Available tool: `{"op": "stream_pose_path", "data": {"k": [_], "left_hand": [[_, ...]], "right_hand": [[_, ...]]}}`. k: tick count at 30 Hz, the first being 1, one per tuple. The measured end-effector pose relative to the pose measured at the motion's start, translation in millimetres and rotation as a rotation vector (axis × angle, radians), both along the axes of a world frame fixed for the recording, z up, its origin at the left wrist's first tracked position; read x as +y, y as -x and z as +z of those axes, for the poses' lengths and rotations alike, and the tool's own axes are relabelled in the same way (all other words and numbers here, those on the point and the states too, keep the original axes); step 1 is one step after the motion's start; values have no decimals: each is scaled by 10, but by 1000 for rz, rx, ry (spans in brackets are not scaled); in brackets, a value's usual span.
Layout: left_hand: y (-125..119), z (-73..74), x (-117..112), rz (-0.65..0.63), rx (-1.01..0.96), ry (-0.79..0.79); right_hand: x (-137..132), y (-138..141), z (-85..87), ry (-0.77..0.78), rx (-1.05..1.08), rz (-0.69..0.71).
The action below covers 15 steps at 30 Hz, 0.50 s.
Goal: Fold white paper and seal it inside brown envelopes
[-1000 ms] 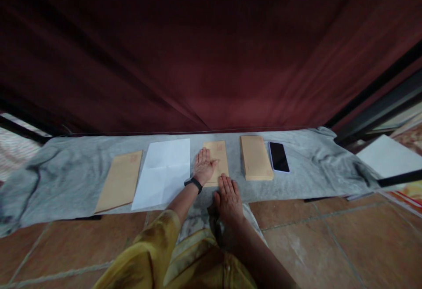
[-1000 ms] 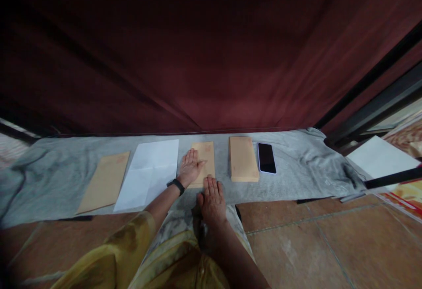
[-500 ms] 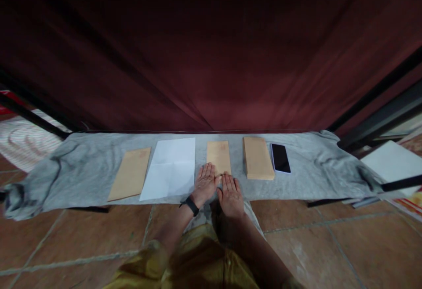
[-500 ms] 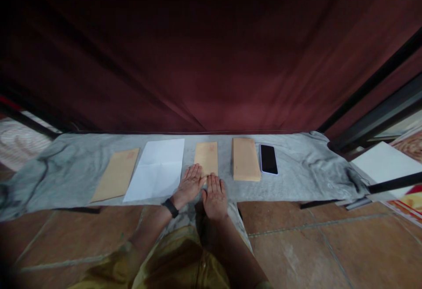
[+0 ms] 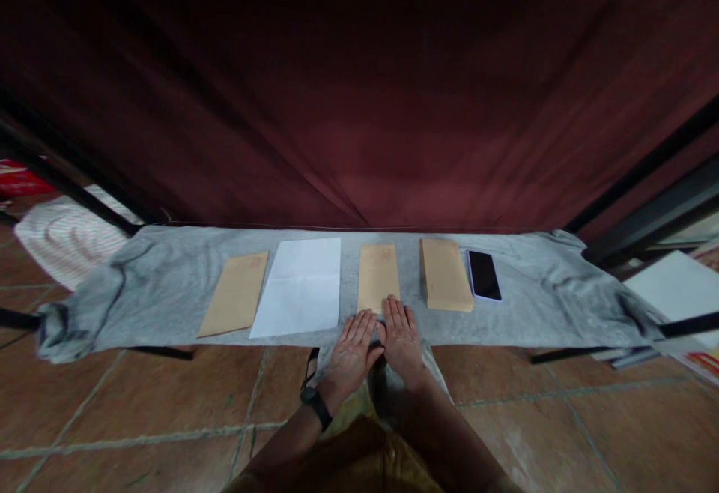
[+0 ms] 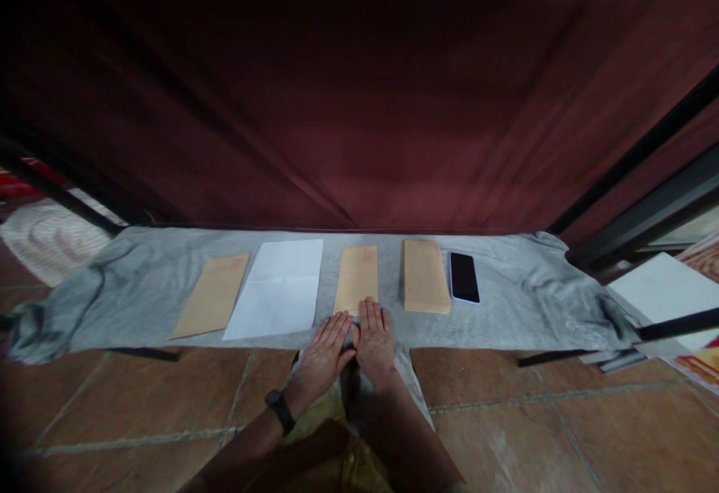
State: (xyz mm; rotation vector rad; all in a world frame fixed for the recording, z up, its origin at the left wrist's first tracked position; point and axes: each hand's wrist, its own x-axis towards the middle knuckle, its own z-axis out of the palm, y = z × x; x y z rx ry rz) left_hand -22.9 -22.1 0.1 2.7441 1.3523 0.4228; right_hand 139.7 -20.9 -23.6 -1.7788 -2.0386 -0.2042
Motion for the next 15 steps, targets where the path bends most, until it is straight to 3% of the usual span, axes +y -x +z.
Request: {"op": "stream_pose_path", "data": {"k": [9, 15], "left_hand": [[-60, -20, 72, 80, -8, -24], [4, -35, 74, 23, 15, -20]], "right_hand": [[-15, -23, 95, 47, 9, 36], [-82, -98, 147, 113, 21, 213]]}}
